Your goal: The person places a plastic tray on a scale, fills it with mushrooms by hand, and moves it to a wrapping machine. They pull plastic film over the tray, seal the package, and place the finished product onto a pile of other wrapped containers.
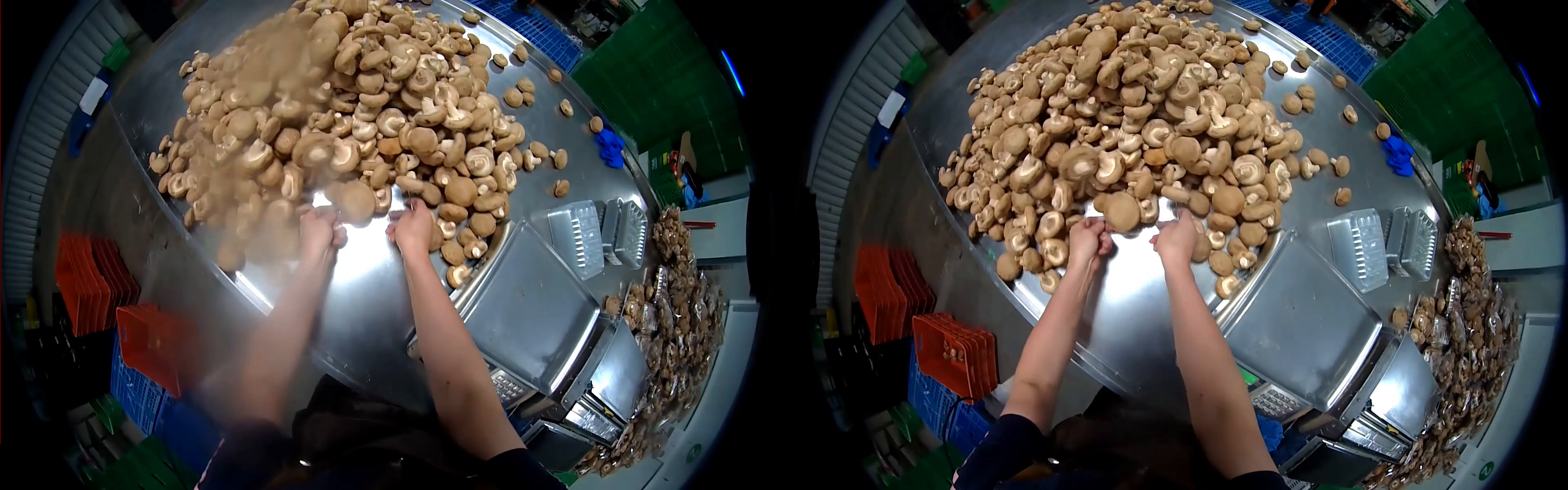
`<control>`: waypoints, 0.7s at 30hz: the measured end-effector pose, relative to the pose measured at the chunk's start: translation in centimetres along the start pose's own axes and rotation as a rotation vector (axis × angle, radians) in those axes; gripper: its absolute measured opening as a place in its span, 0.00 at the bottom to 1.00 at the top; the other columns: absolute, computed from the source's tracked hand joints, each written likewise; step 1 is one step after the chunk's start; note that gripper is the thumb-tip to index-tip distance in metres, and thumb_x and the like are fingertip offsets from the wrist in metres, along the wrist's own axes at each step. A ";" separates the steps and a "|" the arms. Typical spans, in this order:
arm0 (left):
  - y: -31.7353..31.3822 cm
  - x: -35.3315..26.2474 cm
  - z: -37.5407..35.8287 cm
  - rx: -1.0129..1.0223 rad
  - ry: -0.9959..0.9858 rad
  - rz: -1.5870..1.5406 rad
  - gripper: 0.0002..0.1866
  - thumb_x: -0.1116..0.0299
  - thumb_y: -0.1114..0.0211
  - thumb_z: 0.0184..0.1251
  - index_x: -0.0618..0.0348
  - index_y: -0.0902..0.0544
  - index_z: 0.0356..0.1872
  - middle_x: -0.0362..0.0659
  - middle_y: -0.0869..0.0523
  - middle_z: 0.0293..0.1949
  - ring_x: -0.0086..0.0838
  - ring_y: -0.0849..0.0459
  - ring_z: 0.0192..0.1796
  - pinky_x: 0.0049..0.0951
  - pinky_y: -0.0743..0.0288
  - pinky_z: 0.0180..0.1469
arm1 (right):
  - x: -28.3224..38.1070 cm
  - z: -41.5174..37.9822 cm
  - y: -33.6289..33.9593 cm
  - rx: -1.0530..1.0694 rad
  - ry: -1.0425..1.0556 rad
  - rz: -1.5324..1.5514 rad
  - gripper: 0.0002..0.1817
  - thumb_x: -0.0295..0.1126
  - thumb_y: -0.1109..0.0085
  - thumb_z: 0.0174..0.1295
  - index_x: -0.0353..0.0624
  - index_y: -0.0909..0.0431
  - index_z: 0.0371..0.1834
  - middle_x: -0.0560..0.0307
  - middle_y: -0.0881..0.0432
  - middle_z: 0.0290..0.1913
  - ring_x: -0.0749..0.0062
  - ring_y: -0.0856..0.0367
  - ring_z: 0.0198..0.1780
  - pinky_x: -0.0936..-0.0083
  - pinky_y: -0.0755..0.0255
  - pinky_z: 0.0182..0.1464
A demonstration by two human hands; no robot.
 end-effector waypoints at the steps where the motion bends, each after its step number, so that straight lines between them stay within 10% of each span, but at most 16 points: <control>1: -0.7 -0.8 1.5 -0.017 -0.032 -0.012 0.06 0.77 0.51 0.69 0.68 0.27 0.35 0.45 0.22 0.24 0.25 0.32 0.12 0.22 0.44 0.12 | 1.0 1.0 -0.5 0.000 0.013 -0.033 0.20 0.17 0.66 0.61 0.29 0.36 0.58 0.41 0.20 0.35 0.69 0.26 0.13 0.76 0.37 0.10; 21: -3.4 -3.2 -12.3 0.122 -0.235 0.072 0.08 0.72 0.51 0.74 0.61 0.27 0.48 0.37 0.26 0.19 0.21 0.29 0.11 0.18 0.46 0.09 | 5.1 -12.0 8.1 -0.020 0.164 0.056 0.16 0.20 0.65 0.70 0.39 0.34 0.58 0.54 0.23 0.31 0.76 0.23 0.19 0.81 0.31 0.17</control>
Point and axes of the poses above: each hand's wrist, its own z-axis towards the middle knuckle, its own y-axis out of the back of the hand, x = y × z, the point moved 9 cm from there along z, towards the middle knuckle
